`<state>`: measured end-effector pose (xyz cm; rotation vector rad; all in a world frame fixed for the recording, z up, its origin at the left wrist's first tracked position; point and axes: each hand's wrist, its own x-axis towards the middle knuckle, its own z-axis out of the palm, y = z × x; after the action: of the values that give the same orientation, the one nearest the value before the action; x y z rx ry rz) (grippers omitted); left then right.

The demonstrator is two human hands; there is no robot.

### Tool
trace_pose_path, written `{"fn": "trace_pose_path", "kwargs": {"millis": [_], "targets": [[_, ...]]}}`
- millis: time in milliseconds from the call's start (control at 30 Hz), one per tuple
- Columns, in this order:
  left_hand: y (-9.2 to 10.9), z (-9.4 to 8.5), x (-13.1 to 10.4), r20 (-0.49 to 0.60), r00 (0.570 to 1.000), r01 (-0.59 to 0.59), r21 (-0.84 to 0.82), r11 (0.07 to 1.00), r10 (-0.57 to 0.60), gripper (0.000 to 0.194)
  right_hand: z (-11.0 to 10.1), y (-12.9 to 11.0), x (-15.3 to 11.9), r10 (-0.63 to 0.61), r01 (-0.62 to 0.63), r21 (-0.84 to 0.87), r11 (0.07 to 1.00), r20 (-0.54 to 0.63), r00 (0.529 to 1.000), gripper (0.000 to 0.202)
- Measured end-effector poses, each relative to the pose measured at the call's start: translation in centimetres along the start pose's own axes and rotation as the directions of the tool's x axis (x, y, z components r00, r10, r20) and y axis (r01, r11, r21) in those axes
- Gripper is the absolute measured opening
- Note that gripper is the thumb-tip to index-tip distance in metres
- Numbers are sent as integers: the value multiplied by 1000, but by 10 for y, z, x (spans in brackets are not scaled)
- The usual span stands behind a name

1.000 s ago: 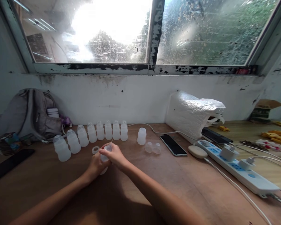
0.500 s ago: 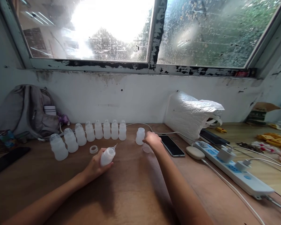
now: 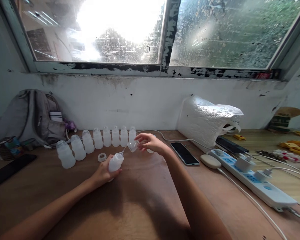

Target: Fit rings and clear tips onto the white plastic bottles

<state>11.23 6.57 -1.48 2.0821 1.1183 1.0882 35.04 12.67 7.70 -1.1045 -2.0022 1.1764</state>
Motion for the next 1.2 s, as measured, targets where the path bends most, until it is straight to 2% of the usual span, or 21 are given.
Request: {"fn": "trace_pose_path", "kwargs": {"millis": [100, 200, 367, 633, 833, 1000, 1200], "targets": [[0, -1, 0, -1, 1000, -8, -23, 1000, 8, 37, 12, -18, -4, -100, 95, 166, 981, 21, 995, 35], [0, -1, 0, 1, 1000, -20, -39, 999, 20, 37, 22, -27, -6, -129, 110, 210, 972, 81, 988, 33], [-1, -1, 0, 0, 1000, -8, -27, 1000, 8, 35, 36, -28, -5, -148, 126, 135, 983, 161, 976, 30], [0, -1, -1, 17, 1000, -3, -10, 1000, 4, 35, 41, -30, -4, -220, 225, -58, 973, 93, 971, 21], [1, -2, 0, 17, 1000, -4, -21, 1000, 5, 34, 41, -31, -5, -271, 278, -44, 960, 123, 955, 23], [1, -2, -1, 5, 1000, 25, -23, 999, -25, 33, 45, -35, -6, -263, 266, 0, 964, 148, 953, 28], [1, -1, 0, 9, 1000, 8, -35, 999, -8, 34, 56, -24, -1, -125, 124, -123, 985, -3, 992, 39]]}}
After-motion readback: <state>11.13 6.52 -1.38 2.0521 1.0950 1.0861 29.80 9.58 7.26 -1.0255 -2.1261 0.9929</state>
